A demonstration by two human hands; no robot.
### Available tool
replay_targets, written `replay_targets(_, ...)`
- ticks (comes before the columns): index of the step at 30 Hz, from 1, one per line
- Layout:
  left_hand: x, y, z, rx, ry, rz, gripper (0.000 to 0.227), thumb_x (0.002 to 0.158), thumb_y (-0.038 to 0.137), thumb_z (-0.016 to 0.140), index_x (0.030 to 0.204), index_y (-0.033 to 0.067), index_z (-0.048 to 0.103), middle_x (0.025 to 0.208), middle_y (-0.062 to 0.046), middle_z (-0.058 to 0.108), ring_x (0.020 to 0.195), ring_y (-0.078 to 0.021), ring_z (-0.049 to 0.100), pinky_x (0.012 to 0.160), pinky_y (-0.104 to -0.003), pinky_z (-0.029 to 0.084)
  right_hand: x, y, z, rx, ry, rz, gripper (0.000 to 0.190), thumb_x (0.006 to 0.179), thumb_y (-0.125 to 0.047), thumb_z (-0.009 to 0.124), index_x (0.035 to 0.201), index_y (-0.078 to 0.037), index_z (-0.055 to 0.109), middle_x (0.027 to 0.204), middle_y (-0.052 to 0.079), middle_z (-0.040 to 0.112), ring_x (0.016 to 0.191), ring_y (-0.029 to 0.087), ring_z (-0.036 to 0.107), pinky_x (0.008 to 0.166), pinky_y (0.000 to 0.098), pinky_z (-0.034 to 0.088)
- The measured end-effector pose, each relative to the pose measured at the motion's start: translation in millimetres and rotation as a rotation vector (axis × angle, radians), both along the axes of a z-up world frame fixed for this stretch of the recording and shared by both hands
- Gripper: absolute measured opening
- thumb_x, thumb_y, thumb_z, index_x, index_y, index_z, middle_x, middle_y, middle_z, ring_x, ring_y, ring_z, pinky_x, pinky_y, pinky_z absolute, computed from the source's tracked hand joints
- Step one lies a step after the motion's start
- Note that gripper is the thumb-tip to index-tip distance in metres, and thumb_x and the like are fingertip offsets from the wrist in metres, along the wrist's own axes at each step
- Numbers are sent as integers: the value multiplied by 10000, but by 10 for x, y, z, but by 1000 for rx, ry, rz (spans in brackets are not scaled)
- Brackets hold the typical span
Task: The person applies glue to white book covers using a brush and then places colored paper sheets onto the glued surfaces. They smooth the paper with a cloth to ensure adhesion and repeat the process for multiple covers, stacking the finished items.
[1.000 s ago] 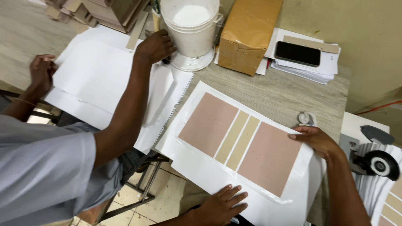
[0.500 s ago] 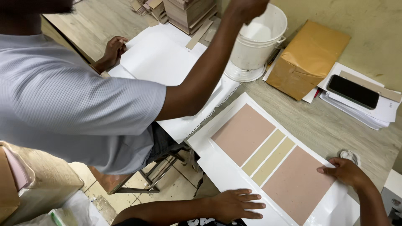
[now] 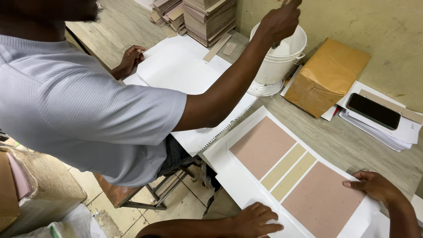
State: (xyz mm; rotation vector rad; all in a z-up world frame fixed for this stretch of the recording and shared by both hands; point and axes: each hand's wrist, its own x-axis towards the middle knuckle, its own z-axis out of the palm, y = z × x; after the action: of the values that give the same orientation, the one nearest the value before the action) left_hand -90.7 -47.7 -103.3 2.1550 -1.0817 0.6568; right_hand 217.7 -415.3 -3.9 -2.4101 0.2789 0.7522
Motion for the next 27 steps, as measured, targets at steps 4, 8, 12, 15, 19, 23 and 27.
replay_targets(4, 5, -79, 183, -8, 106, 118, 425, 1135, 287, 583, 1500, 72, 622, 1461, -199, 586, 1345, -424, 574, 1013, -522, 486, -38, 85, -43, -75, 108, 29, 447, 777, -297, 1021, 1015, 58, 891, 1078, 144, 769, 1020, 315, 670, 948, 376, 396)
replay_targets(8, 56, -69, 397, -26, -4, 193, 395, 1199, 288, 453, 1441, 65, 672, 1510, -173, 623, 1456, -363, 581, 1119, -457, 520, -44, 54, -352, -104, 118, 68, 399, 790, -263, 1029, 1104, -38, 927, 1199, 50, 819, 1127, 235, 690, 1004, 342, 397)
replay_targets(12, 154, -33, 633, -52, 132, 91, 410, 1227, 282, 422, 1496, 46, 623, 1586, -193, 563, 1526, -399, 520, 1168, -514, 481, -130, 80, -419, -4, 86, 109, 380, 794, -159, 1046, 848, -37, 690, 869, 90, 525, 801, 261, 470, 776, 331, 296)
replay_targets(15, 559, -29, 760, -132, 255, -20, 636, 1049, 451, 643, 1479, -14, 581, 1573, -267, 542, 1514, -486, 486, 1220, -621, 427, -373, 384, -172, -163, 147, 70, 833, 835, -180, 983, 1574, -97, 608, 1520, 122, 731, 1323, 366, 718, 1115, 447, 514)
replay_targets(19, 1430, -265, 671, 136, 326, 72, 764, 915, 348, 787, 1548, 17, 515, 1611, -272, 504, 1518, -499, 439, 1208, -621, 381, -556, 446, -250, -316, 102, 160, 747, 843, -330, 889, 1512, -224, 574, 1470, 70, 732, 1312, 314, 704, 1042, 417, 521)
replay_targets(23, 2380, -677, 720, 492, 542, -3, 961, 899, 407, 805, 1682, 120, 328, 1626, -193, 453, 1588, -409, 358, 1275, -534, 305, -643, 426, -486, -387, -59, 282, 619, 847, -343, 840, 1431, -235, 662, 1347, 153, 789, 1290, 395, 730, 1002, 538, 622)
replay_targets(27, 3000, -1112, 705, 540, 571, -139, 850, 886, 381, 864, 1614, 184, 471, 1475, -114, 616, 1454, -342, 524, 1183, -490, 394, -666, 413, -577, -412, -160, 318, 647, 813, -305, 867, 1423, -217, 670, 1367, 119, 721, 1277, 389, 691, 989, 542, 618)
